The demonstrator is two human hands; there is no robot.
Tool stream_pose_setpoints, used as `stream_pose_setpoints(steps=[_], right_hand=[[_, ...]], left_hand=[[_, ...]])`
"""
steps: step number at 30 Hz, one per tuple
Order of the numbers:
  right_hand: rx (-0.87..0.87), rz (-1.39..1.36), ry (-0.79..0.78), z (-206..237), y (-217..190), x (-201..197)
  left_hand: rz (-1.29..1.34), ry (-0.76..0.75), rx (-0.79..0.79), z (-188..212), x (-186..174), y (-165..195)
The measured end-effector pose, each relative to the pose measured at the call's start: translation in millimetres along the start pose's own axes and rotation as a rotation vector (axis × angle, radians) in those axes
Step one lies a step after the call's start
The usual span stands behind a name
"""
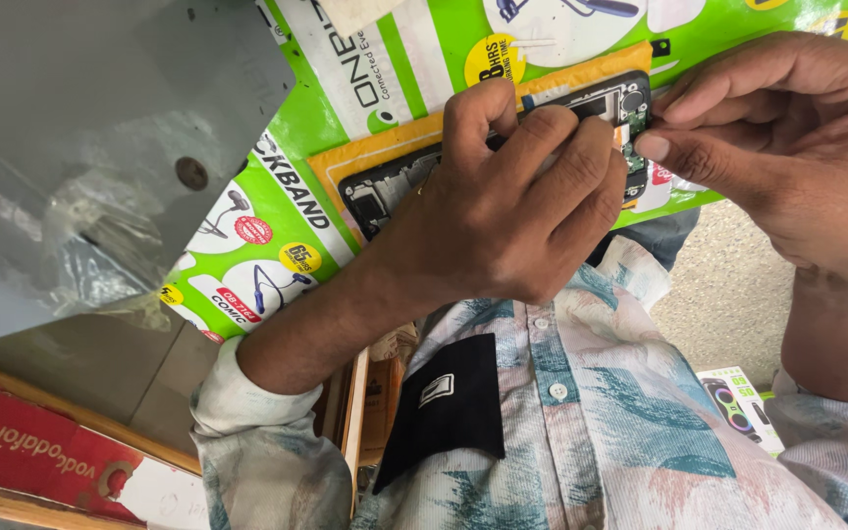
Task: The person disassembles a smartphone, removes the motherboard, and repeatedly handles and reinserts it into the phone chassis. They also remove and reattach a small ribbon cable during the process.
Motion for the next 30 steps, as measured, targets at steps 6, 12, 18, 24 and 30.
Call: stream_pose_setpoints(steps=[6, 12, 18, 24, 30], right_hand=[[-0.022, 0.014, 0.016, -2.7, 1.4, 0.8], [-0.015, 0.109, 0.067, -3.1, 3.5, 1.9], [0.013, 0.121, 0.091, 0.5, 3.1, 4.8], [0.030, 0.116, 0.069, -1.1, -0.1, 5.0], [0.002, 0.079, 0.009, -4.7, 0.7, 3.0]], left_hand=[[-0.014, -0.004, 0.004, 1.6, 1.5, 0.5], [-0.037, -0.006, -0.007, 1.8, 2.0, 1.4], [-0.077, 0.017, -0.006, 0.1, 1.2, 0.6], [-0.040, 0.023, 0.004, -2.0, 0.6, -0.1], [-0.011, 0.041, 0.002, -1.1, 3.5, -3.9]])
Point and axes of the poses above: each hand's wrist, its own z-axis away from the middle knuckle, its own x-axis out of the palm, y = z × x, the point moved 5 cm from there along -z, towards the middle knuckle, and after that the axes turned 3 degrees about x, right-handed, at the moved point
